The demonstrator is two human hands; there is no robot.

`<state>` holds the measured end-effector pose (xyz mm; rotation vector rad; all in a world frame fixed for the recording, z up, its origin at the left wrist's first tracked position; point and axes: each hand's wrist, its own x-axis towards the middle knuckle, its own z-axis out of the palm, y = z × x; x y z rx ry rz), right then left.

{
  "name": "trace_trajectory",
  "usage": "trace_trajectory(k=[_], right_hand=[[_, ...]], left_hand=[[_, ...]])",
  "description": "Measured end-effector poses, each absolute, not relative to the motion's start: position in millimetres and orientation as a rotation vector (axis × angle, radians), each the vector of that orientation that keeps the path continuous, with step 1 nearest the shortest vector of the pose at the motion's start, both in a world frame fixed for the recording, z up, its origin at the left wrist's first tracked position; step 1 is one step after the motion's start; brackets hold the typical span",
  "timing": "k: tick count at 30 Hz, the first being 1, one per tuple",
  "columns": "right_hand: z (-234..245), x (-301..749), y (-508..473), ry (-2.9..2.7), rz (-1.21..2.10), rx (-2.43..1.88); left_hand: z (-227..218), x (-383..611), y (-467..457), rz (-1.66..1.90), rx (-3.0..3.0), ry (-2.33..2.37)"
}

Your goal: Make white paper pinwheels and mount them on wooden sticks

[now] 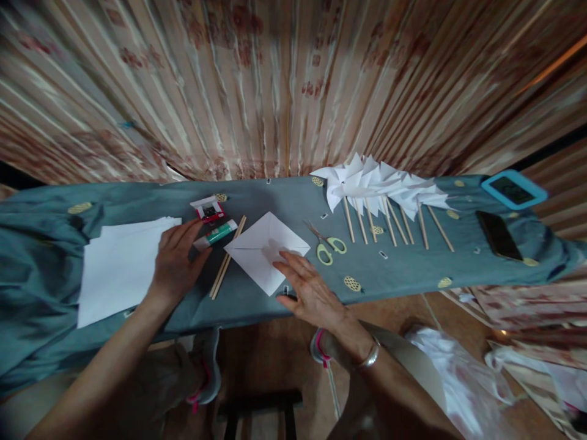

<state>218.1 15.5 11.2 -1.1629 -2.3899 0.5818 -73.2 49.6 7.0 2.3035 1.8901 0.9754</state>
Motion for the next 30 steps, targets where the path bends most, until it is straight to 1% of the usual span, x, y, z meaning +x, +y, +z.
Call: trace_trajectory(k=[2,5,6,11,23,26,30], right_hand=[[9,220,15,-2.41,0.564,-1.172],[7,223,17,-2.406,0.541,-1.192],[6,223,18,-2.406,0.526,-1.195],[-1,223,22,-2.429,0.429,-1.201],[-4,218,26,-2.459,0.207,-1.159],[-2,213,23,-2.433,0.244,-1.125],[2,209,18,-2.377,0.404,-1.089]], left_hand=[[10,-55,37,0.939,2.399,1.677],[8,-25,19,0.688,2.489,1.314],[6,-18,15,0.632,2.492,1.259],[5,-3,16,0.502,2.399,1.232],[9,-2,24,0.526,2.353,1.232],[9,-2,25,0.54,2.364,1.23],[11,-1,25,0.568,2.38,1.202]])
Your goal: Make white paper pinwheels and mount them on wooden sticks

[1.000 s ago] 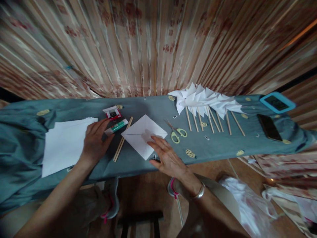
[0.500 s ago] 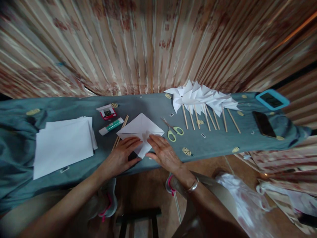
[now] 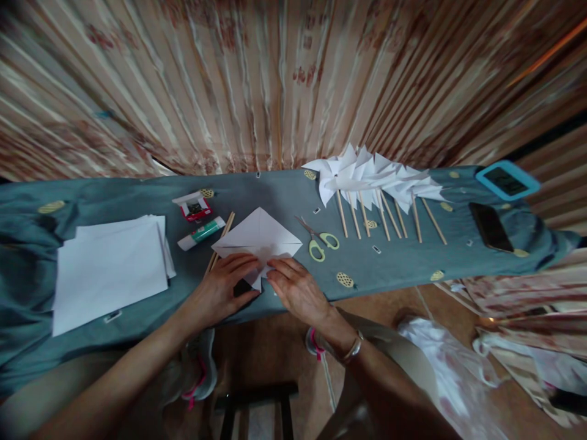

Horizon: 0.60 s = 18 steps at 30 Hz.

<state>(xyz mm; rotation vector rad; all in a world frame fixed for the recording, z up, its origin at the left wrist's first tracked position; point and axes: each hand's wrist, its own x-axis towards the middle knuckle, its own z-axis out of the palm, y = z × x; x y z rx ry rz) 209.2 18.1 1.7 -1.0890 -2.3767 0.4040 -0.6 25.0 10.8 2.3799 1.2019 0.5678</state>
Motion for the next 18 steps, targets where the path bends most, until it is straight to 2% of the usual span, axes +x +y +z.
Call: trace_trajectory(k=[8,18], right_hand=[[12,211,16,-2.22,0.749,-1.113],[3,201,26,-2.079,0.708,-1.302]], left_hand=[[18,-3,10,0.594,2.334,1.169],[5,4,4,0.671,2.163,1.186]])
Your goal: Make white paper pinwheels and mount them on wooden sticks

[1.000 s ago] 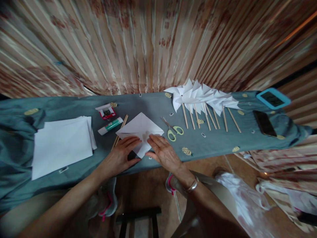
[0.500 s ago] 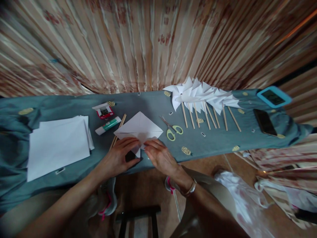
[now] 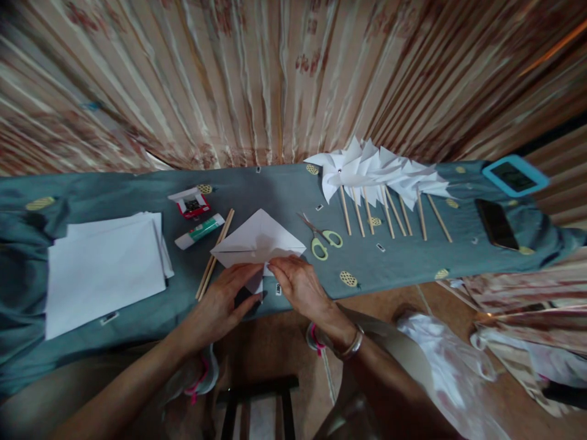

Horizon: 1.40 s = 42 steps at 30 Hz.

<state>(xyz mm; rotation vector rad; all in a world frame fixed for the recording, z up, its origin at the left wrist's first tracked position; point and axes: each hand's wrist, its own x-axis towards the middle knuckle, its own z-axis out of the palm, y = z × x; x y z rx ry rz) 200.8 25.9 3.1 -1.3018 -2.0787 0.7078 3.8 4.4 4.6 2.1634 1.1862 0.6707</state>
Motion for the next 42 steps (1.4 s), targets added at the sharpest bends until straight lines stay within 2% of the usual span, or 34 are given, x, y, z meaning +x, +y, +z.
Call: trace_trajectory(k=[6,15,21,42], right_hand=[[4,196,29,-1.939,0.767,-1.448],[7,196,25,-1.892,0.845,-1.504],[7,202,18,-1.89,0.778,-1.49],[12,201,33,-1.874,0.849,-1.617]], left_hand=[[1,9,4,0.803,1.938,1.195],[-1,15,5,0.828,1.949,1.235],[-1,14,4,0.83,1.955,1.247],[-8,20,-7,0.67,2.418,1.203]])
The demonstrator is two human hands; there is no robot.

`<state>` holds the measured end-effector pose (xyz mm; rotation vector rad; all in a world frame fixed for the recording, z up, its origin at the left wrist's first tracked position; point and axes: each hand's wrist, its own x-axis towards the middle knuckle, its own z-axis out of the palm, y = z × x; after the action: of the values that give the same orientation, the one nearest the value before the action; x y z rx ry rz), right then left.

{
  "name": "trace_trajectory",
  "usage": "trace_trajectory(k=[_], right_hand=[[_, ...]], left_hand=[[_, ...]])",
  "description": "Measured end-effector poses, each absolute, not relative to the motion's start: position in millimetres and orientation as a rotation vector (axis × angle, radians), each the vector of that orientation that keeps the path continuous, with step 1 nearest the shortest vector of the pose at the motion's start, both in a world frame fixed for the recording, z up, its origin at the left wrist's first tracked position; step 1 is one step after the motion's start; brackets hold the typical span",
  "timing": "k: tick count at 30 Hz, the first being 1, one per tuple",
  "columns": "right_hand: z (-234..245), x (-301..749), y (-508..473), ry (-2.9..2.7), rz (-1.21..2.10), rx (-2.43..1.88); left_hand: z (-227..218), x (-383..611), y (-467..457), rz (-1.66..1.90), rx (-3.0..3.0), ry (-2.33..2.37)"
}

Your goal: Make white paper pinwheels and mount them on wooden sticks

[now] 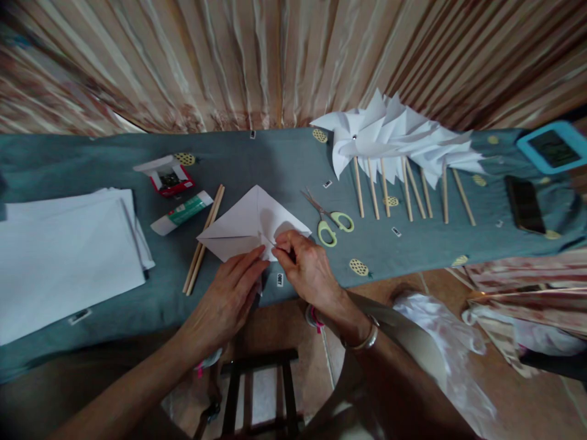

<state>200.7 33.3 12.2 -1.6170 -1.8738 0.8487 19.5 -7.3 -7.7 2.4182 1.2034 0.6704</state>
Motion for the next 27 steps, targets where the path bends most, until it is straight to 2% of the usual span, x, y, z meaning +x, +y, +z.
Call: trace_trajectory(k=[27], right_hand=[[23,201,48,-2.005,0.9,-1.626]], left_hand=[[-7,27,-2,0.575,2.36,1.268]])
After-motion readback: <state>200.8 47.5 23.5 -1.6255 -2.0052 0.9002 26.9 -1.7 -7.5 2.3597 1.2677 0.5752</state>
